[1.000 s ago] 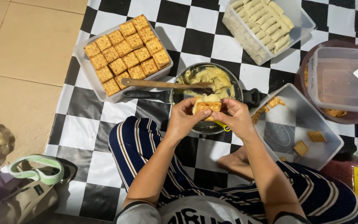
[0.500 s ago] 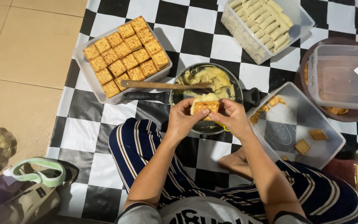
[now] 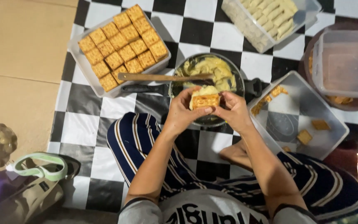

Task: Spreading filling onto square biscuits and assembling them into sandwiches on a floor workspace.

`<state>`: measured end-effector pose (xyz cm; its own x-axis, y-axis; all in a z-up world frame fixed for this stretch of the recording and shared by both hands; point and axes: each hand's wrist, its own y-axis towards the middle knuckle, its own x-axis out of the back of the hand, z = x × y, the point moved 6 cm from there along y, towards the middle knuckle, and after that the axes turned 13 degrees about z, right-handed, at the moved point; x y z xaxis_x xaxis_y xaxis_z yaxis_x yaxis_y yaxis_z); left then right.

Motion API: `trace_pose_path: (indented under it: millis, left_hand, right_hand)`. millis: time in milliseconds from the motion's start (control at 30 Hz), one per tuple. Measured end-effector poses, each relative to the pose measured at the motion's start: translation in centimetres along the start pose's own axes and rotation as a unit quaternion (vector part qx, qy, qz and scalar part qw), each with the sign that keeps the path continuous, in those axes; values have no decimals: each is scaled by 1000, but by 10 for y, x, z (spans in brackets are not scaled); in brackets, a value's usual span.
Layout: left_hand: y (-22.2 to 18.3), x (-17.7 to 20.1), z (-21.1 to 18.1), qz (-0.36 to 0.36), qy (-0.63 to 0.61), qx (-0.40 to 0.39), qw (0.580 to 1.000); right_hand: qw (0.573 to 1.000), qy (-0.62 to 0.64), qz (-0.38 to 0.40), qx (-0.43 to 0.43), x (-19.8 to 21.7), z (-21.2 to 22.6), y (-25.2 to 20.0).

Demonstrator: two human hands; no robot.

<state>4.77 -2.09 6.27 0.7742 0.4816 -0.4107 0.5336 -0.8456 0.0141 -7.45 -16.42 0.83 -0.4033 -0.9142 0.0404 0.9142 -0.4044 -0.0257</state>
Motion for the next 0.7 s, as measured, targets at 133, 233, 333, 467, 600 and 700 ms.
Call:
trace_pose_path:
  millis: [133,233,333,467,600,700]
  left_hand:
    - [2,10,18,-19,4,55,998]
    - [2,22,25,-63,-7,64,996]
    - [9,34,32,-106,5,65,992]
    - [14,48,48,-139,-7,60,988]
    - [17,51,50,-139,22,50,989]
    - [15,42,35,-133,41,47,989]
  right_hand:
    - [1000,5,23,-10,-9,21,0]
    - [995,95,-8,-34,-3,2,11]
    - [947,-276,-1,-162,6,-67,35]
    - [763,-529,133,-348,16,-240,41]
    - [742,-523,127,-399,26,-296,41]
    - [722,-534,151,-413,31,-279,47]
